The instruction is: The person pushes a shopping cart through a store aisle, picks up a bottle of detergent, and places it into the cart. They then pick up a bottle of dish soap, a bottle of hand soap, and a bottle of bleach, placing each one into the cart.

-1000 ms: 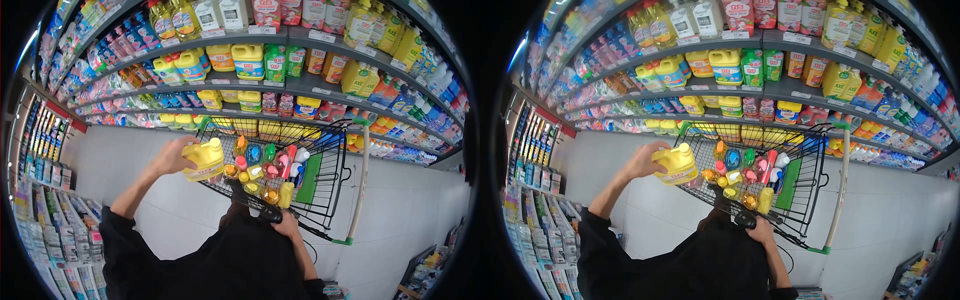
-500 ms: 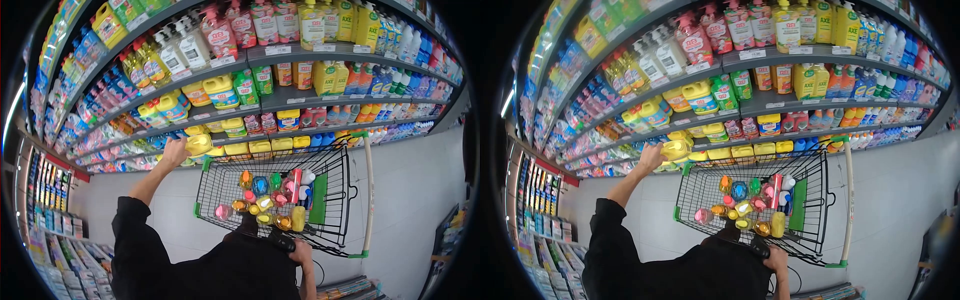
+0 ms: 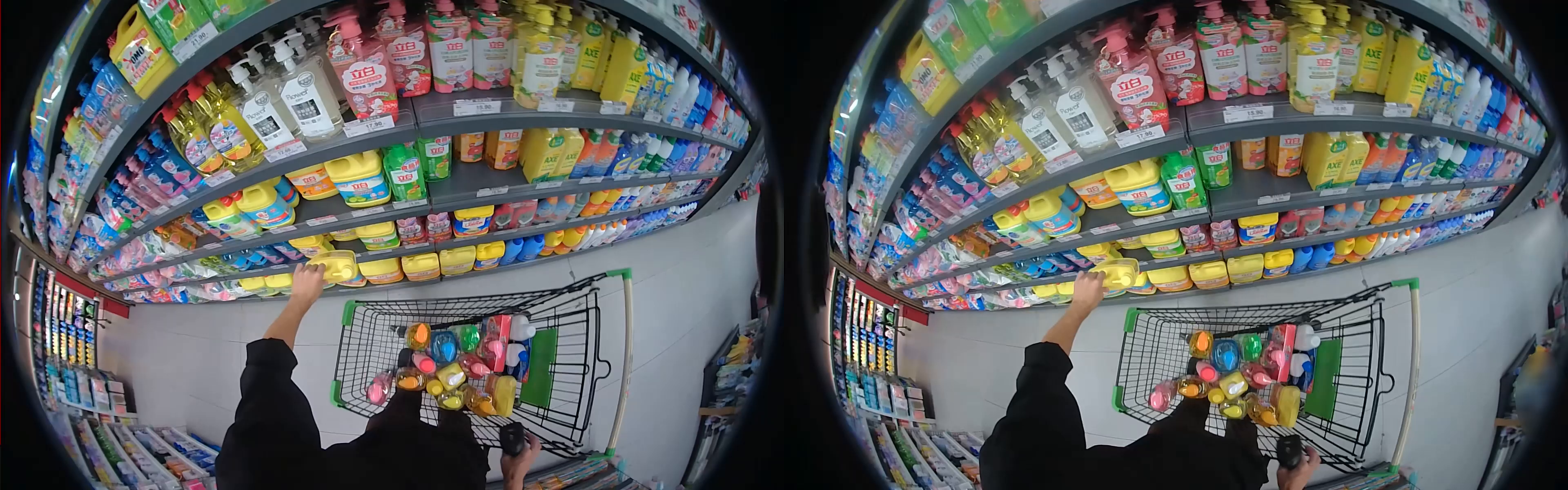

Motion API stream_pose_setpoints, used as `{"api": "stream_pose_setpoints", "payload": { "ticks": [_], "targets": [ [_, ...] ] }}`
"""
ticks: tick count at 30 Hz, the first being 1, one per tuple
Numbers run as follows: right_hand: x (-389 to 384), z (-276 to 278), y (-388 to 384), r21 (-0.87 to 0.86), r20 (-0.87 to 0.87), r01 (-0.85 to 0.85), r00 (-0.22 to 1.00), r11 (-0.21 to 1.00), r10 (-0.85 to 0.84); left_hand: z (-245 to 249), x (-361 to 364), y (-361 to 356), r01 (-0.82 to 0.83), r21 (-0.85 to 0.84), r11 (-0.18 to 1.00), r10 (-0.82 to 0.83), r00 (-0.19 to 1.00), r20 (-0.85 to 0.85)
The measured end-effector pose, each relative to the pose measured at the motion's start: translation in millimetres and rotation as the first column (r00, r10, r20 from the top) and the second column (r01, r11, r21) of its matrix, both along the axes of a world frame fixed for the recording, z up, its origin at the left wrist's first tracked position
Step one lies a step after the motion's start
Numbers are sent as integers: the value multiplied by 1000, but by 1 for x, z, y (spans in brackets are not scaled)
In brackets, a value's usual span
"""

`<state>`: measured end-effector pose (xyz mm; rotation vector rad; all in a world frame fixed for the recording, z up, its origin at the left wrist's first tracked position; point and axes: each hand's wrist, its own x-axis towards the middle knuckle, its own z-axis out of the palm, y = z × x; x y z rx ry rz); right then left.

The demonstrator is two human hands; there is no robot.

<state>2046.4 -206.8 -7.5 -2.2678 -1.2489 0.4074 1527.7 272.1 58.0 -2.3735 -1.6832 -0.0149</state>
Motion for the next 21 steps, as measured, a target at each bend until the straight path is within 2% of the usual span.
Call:
{"api": "stream_pose_setpoints", "payload": {
  "ticks": [1, 3, 4, 5, 7, 10, 11, 13, 14, 15, 17, 18, 21],
  "targets": [
    [0, -7, -3, 28, -19, 212, 977, 977, -212, -12, -4, 4, 3, -4, 1000, -3, 1000, 12],
    [0, 2, 2, 33, -93, 338, 938, 941, -333, -36, -13, 16, -13, -19, 1000, 14, 999, 46],
    [11, -3, -11, 61, 97, 186, 977, 981, -191, -46, -19, 22, -6, 7, 1000, 5, 997, 76],
    [14, -42, -26, 135, -42, 395, 919, 909, -393, -54, -24, 30, 3, 7, 1000, -3, 996, 84],
    [-13, 18, 7, -61, 255, 292, 929, 954, -268, -71, -35, 45, 39, 36, 999, -43, 991, 124],
    [-27, 13, 16, -128, 349, 296, 907, 947, -236, -92, -44, 69, 30, 64, 998, -40, 986, 159],
    [-34, 16, 19, -218, 347, 393, 887, 894, -305, -97, -46, 73, 0, 75, 997, -15, 982, 187],
    [-29, -6, 7, -206, 385, 404, 871, 891, -306, -113, -51, 88, -16, 83, 996, 0, 983, 182],
    [-28, -8, 4, -216, 325, 445, 872, 869, -366, -118, -51, 96, -39, 110, 993, 19, 984, 179],
    [-24, -10, 2, -289, 298, 396, 903, 872, -311, -122, -52, 105, -26, 97, 995, 8, 984, 180],
    [-32, -11, 14, -174, 305, 419, 883, 891, -355, -127, -52, 118, -39, 127, 991, 11, 977, 212],
    [-34, -7, 17, -178, 340, 386, 888, 905, -311, -128, -53, 125, -37, 118, 992, 15, 983, 181],
    [-36, -3, 27, -198, 333, 441, 870, 876, -363, -136, -56, 137, -77, 64, 995, 64, 980, 191]
  ]
}}
